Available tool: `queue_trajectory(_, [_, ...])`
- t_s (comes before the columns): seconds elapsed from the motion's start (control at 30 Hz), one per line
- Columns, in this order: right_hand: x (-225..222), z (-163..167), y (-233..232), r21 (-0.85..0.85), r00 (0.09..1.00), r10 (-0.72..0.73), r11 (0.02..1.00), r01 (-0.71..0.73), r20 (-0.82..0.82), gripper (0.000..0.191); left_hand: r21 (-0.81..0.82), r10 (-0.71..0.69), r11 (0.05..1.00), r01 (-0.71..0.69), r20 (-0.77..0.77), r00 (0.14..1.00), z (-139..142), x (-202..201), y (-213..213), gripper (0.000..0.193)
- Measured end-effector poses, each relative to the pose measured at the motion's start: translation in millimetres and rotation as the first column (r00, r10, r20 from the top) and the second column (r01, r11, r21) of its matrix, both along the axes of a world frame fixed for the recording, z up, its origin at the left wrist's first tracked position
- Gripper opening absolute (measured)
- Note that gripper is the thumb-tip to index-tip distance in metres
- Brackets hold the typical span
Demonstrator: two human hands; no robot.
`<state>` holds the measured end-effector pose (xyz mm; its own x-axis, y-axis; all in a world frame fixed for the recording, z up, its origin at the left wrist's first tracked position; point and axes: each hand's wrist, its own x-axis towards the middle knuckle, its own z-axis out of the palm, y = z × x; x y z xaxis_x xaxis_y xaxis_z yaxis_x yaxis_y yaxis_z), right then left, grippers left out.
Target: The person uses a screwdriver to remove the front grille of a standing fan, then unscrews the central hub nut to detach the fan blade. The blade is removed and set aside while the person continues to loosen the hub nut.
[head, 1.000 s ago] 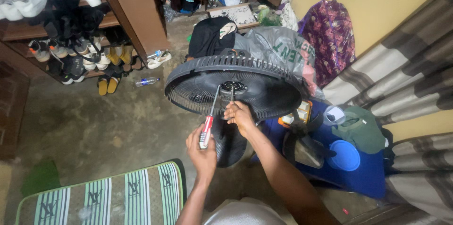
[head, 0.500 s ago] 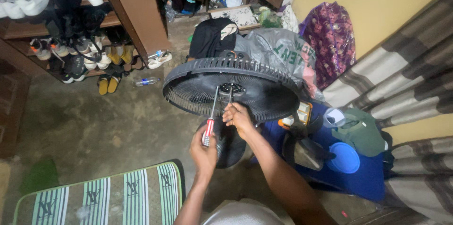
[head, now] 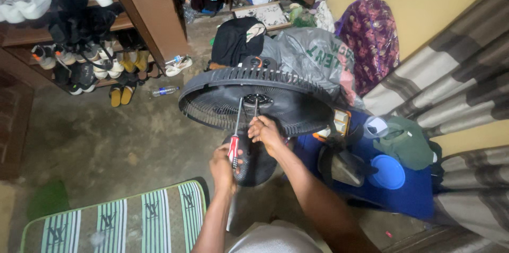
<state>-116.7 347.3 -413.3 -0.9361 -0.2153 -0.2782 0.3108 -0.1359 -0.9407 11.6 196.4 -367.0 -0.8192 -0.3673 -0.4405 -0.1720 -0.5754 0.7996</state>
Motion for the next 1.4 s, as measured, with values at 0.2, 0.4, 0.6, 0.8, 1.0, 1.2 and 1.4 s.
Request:
queue_trajectory(0.2, [3,1,-3,0.002,1.0,-0.007,1.0,0.007,-0.001,0.028,-0.859,-0.066,0.263,-0.439,-0.47,0.88,0,19,4,0.024])
queue_trajectory(0.4, [3,0,-2,-0.003,1.0,0.0,1.0,0.0,-0.008,0.024,-0.006,0.07,0.997,-0.07,-0.007,0.997,4,6,-6,0.025])
queue_trajectory(0.6, [4,1,-2,-0.007,1.0,0.01,1.0,-0.01,0.011,0.025,-0.453,0.004,0.889,-0.069,-0.143,0.99,-9,12,3,0.027])
queue_trajectory(0.8, [7,5,-4,-0.005,1.0,0.016,1.0,-0.016,0.019,0.026,-0.837,-0.075,0.368,-0.405,-0.461,0.884,-21,25,2,0.033])
queue_trajectory(1.0, [7,5,-1,-0.007,1.0,0.02,1.0,-0.02,0.002,0.027,0.246,0.046,0.968,-0.051,0.026,0.999,-20,9,-18,0.029])
queue_trajectory(1.2, [9,5,-1,-0.01,1.0,0.015,1.0,-0.015,0.013,0.027,0.01,-0.076,0.997,0.077,-0.123,0.99,-26,11,-9,0.031])
queue_trajectory(1.4, [10,4,-2,-0.011,0.999,0.006,1.0,-0.005,0.035,0.029,-0.793,-0.101,0.591,-0.148,-0.255,0.962,-28,20,0,0.031])
